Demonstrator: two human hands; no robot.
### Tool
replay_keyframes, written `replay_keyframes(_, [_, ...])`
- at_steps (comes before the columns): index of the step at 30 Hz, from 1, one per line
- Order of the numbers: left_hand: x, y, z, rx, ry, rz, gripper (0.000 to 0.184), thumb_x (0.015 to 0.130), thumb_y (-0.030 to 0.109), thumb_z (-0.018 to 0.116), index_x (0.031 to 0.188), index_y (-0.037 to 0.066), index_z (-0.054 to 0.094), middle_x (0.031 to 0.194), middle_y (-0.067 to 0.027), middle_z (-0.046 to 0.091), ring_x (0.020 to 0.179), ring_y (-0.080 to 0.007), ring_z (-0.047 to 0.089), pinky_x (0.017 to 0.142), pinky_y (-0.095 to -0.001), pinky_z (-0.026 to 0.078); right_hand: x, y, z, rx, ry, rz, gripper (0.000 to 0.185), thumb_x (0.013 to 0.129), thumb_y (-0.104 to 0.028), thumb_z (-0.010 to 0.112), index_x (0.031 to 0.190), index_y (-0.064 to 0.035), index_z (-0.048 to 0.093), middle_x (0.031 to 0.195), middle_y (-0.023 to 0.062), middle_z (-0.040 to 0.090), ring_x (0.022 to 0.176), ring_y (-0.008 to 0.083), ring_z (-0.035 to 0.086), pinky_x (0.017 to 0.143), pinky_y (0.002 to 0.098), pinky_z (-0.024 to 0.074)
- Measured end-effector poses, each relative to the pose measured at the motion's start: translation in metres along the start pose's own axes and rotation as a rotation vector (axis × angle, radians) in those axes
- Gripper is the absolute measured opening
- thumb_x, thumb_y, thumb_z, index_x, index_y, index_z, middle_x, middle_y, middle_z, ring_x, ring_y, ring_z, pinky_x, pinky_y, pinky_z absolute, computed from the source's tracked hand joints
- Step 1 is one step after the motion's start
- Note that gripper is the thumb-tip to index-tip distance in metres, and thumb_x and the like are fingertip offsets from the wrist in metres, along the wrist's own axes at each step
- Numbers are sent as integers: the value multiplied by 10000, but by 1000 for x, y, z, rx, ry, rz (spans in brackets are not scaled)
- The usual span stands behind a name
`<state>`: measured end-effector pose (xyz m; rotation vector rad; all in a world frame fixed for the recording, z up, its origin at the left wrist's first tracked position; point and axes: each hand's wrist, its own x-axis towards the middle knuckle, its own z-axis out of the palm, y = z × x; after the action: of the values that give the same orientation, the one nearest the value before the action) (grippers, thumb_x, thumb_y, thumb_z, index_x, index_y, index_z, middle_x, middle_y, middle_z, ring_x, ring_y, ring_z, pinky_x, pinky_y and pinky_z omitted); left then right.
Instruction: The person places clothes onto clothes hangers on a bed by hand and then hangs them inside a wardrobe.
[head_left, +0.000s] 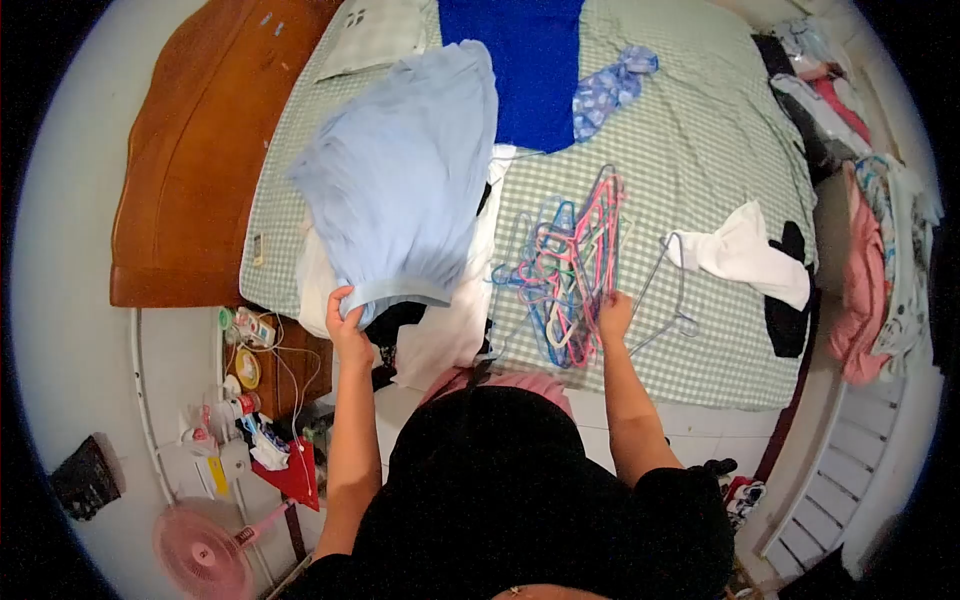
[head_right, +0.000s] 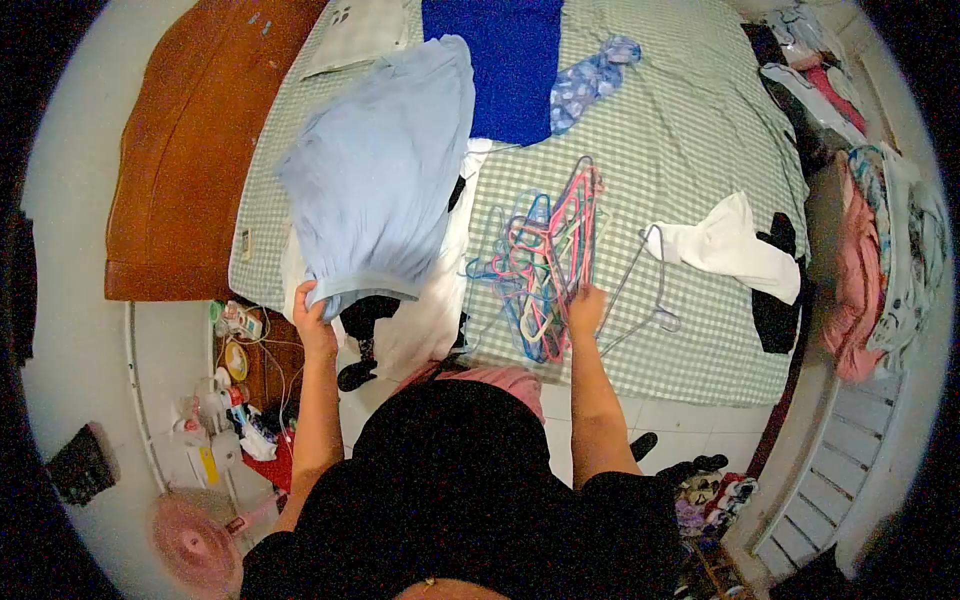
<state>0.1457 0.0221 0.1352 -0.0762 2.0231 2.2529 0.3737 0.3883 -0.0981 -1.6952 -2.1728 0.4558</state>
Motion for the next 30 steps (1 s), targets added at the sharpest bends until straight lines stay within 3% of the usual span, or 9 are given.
replay_keyframes(2, [-6,4,-8,-22,18,-50,270,741,-20,515,993,76,494,963,-39,539,897,-152,528,788,-277,421,-3,2,40,373,-544,-352,253,688,-118,564,919,-38,628,1009,223,527,1007,365,461,847,437,386])
replay_keyframes(5, [-11,7,-18,-22,54,-30,275,737,-24,518,991,77,495,978,-40,542,909,-162,534,792,-282,424,-9,-9,53,-7,-456,-294,220,697,-119,548,876,-47,652,1010,201,534,1012,366,457,866,429,376])
replay_keyframes(10, [-15,10,-26,-40,69,-62,270,739,-6,553,986,91,506,995,-44,548,927,-168,537,808,-285,416,11,-23,46,-311,-835,-156,471,694,-308,618,1095,-73,546,1196,174,460,1129,355,436,934,491,349])
replay_keyframes(17, [-11,-3,-5,-74,60,-76,275,727,-19,535,979,91,519,978,-46,548,913,-167,535,809,-297,420,3,-39,14,-32,-602,-94,434,734,-237,596,1083,-31,439,1002,148,593,888,332,580,937,569,214])
replay_keyframes(21, [-5,-8,-1,-79,-20,-15,296,721,-29,527,992,88,523,961,-35,553,898,-156,534,806,-289,427,-5,-49,-11,317,-272,-265,247,848,-328,525,871,-82,536,609,130,568,588,341,562,552,393,435])
replay_keyframes(23, [-4,-9,2,-118,-31,-13,273,727,-11,541,983,83,529,943,-29,551,879,-149,532,803,-283,424,-11,-52,-32,520,-246,-220,260,890,-302,484,801,-64,543,551,98,526,494,261,504,497,346,410])
replay_keyframes(26, [0,-14,9,-140,26,-43,246,731,11,550,967,79,536,928,-26,538,879,-153,523,804,-281,415,-17,-44,-46,1215,-517,234,307,930,-289,423,893,-7,538,535,32,481,469,117,479,458,232,378])
replay_keyframes(29, [1,-21,11,-106,47,-38,231,734,20,557,956,80,540,922,-24,524,887,-164,513,812,-293,413,-19,-32,-46,1145,-570,440,297,921,-277,443,946,7,528,508,17,457,455,115,477,466,230,398])
replay_keyframes(30, [2,-26,11,-99,56,-54,256,716,4,537,964,68,535,925,-14,519,880,-144,499,813,-272,398,-14,24,14,802,-527,401,381,879,-292,503,1094,22,490,646,97,566,576,220,574,571,322,473])
